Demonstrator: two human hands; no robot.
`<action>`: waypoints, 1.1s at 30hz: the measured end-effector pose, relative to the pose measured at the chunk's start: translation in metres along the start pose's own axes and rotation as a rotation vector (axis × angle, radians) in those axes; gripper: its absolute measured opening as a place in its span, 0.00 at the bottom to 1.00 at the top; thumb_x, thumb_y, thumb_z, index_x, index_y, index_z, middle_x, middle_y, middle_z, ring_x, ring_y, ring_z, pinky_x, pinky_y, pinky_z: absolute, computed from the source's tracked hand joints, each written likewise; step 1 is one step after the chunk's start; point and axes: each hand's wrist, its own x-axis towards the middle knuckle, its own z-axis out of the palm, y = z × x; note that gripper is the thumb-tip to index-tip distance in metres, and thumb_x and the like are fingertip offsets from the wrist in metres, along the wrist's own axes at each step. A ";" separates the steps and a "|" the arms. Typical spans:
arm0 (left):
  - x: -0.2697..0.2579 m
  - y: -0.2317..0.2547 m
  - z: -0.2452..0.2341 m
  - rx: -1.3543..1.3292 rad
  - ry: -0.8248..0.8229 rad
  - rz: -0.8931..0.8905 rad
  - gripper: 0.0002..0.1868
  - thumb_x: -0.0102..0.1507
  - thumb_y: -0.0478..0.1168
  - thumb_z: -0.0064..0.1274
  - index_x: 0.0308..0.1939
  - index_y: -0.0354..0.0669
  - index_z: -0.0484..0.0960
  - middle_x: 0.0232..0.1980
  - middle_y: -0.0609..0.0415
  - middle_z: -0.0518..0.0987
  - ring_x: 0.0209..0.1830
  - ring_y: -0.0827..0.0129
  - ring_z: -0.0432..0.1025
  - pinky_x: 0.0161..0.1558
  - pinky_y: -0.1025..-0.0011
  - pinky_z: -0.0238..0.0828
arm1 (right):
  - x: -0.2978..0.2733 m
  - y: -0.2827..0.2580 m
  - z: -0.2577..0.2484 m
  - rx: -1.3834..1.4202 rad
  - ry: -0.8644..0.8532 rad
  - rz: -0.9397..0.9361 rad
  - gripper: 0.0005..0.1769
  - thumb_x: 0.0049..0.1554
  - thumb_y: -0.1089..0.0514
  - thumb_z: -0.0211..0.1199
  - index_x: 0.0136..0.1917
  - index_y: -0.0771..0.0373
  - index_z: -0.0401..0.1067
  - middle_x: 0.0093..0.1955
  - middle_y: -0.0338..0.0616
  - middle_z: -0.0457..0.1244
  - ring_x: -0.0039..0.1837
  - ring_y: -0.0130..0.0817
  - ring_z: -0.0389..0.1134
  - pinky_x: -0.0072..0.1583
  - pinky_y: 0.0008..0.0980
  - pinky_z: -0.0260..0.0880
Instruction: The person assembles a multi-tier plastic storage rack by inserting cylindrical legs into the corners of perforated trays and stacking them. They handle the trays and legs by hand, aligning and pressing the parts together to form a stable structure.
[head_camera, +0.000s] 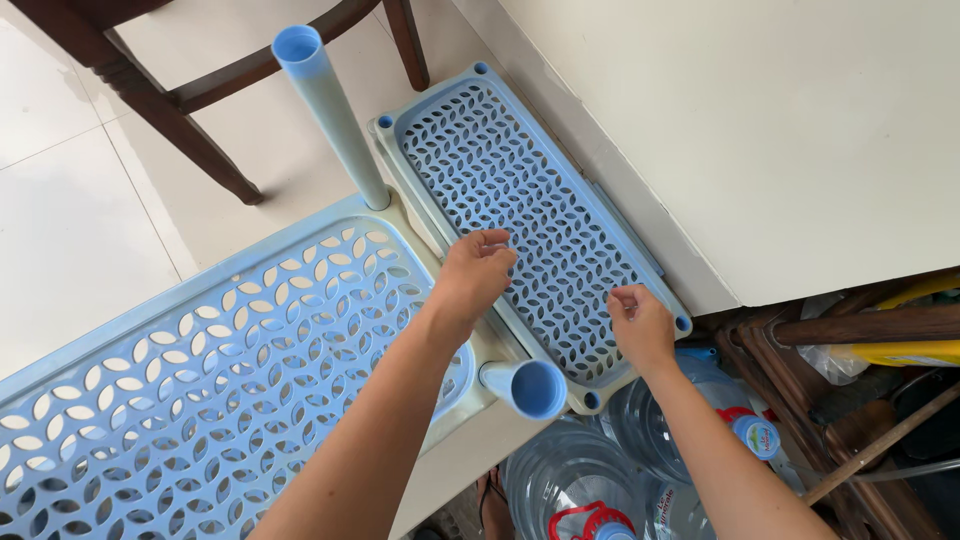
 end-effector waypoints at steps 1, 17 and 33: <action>0.020 -0.004 0.008 0.019 0.028 -0.092 0.27 0.62 0.39 0.53 0.66 0.40 0.71 0.57 0.48 0.78 0.54 0.62 0.73 0.55 0.65 0.69 | 0.016 0.013 0.005 -0.047 -0.021 0.025 0.17 0.58 0.52 0.65 0.57 0.63 0.76 0.49 0.44 0.73 0.49 0.37 0.73 0.53 0.36 0.72; 0.259 -0.089 0.075 0.196 0.418 -0.748 0.55 0.61 0.43 0.58 0.77 0.31 0.33 0.81 0.24 0.23 0.80 0.30 0.40 0.73 0.45 0.52 | 0.170 0.115 0.030 -0.327 -0.156 0.162 0.29 0.56 0.47 0.68 0.67 0.62 0.70 0.66 0.51 0.62 0.66 0.50 0.66 0.66 0.45 0.66; 0.252 -0.119 0.074 0.066 0.411 -0.818 0.62 0.60 0.45 0.58 0.76 0.33 0.21 0.79 0.19 0.20 0.80 0.37 0.35 0.74 0.49 0.45 | 0.161 0.090 0.010 -0.131 -0.128 0.165 0.17 0.62 0.51 0.62 0.59 0.63 0.67 0.51 0.49 0.71 0.51 0.44 0.72 0.55 0.40 0.69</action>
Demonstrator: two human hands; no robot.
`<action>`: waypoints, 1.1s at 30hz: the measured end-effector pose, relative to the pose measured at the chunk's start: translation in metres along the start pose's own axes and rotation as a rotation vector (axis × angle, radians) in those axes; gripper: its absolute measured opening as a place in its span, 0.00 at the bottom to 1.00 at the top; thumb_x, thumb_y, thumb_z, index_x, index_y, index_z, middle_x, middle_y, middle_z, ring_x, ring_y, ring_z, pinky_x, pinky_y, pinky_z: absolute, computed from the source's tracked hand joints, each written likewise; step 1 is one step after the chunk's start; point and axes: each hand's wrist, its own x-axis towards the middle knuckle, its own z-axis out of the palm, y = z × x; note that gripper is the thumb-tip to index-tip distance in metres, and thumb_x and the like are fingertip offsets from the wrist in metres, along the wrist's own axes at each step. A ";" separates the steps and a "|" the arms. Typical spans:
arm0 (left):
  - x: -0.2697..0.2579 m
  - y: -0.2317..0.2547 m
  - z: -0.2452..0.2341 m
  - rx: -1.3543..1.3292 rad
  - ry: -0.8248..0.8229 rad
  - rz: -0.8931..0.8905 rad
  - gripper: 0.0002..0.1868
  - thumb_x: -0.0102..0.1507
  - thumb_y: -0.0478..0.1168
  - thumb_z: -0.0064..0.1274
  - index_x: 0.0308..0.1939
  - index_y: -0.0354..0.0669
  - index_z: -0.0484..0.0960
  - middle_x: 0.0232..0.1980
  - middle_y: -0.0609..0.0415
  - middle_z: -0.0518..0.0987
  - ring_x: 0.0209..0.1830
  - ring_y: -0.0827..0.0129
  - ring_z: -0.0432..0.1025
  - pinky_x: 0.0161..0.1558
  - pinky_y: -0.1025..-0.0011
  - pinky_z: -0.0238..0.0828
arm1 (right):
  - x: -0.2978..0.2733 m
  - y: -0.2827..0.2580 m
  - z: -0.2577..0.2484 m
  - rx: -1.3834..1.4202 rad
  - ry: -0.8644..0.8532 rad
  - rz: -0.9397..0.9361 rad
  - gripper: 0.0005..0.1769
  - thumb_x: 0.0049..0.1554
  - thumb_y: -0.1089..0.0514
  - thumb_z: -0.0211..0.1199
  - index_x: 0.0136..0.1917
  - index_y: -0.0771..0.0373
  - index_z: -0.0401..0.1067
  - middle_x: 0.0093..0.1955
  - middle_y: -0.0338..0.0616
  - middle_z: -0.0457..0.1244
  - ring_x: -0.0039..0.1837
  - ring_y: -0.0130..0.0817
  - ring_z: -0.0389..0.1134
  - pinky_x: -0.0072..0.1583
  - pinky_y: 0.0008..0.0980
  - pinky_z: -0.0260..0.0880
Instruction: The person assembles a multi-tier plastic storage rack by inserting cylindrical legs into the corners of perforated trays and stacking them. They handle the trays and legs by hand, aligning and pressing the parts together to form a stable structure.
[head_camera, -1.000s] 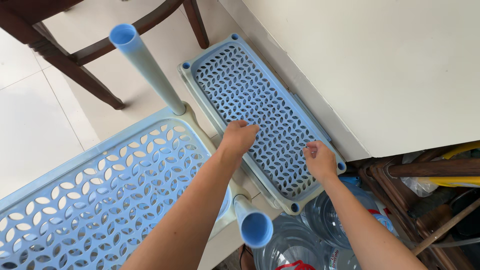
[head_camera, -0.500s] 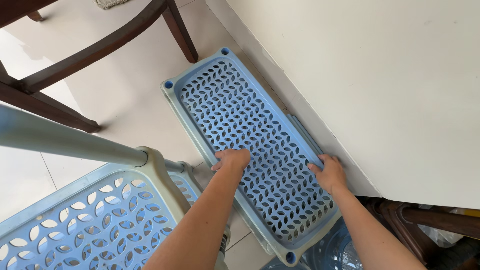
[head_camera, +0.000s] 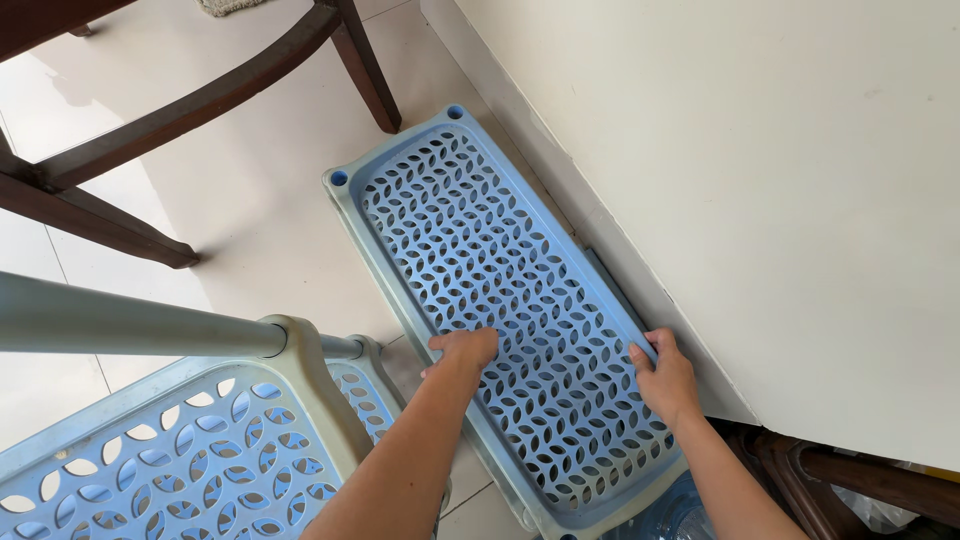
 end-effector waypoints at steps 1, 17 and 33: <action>0.005 0.002 0.001 0.005 0.021 -0.031 0.62 0.60 0.45 0.58 0.76 0.34 0.21 0.80 0.20 0.20 0.80 0.37 0.37 0.73 0.48 0.47 | -0.003 -0.005 -0.006 0.035 -0.015 0.024 0.17 0.62 0.51 0.62 0.59 0.63 0.68 0.50 0.48 0.72 0.49 0.42 0.72 0.53 0.39 0.70; -0.073 0.001 -0.092 -0.332 -0.193 0.314 0.43 0.65 0.57 0.54 0.71 0.27 0.60 0.71 0.33 0.65 0.71 0.46 0.61 0.68 0.41 0.57 | -0.062 -0.060 -0.161 0.394 -0.241 0.031 0.19 0.59 0.53 0.63 0.59 0.68 0.73 0.50 0.52 0.73 0.51 0.35 0.68 0.56 0.34 0.66; -0.440 -0.067 -0.309 -0.536 -0.754 0.750 0.24 0.66 0.53 0.53 0.57 0.39 0.75 0.47 0.55 0.83 0.46 0.71 0.77 0.48 0.63 0.78 | -0.106 -0.107 -0.377 0.109 0.132 -0.296 0.24 0.68 0.54 0.57 0.70 0.72 0.66 0.57 0.60 0.72 0.59 0.52 0.73 0.62 0.50 0.70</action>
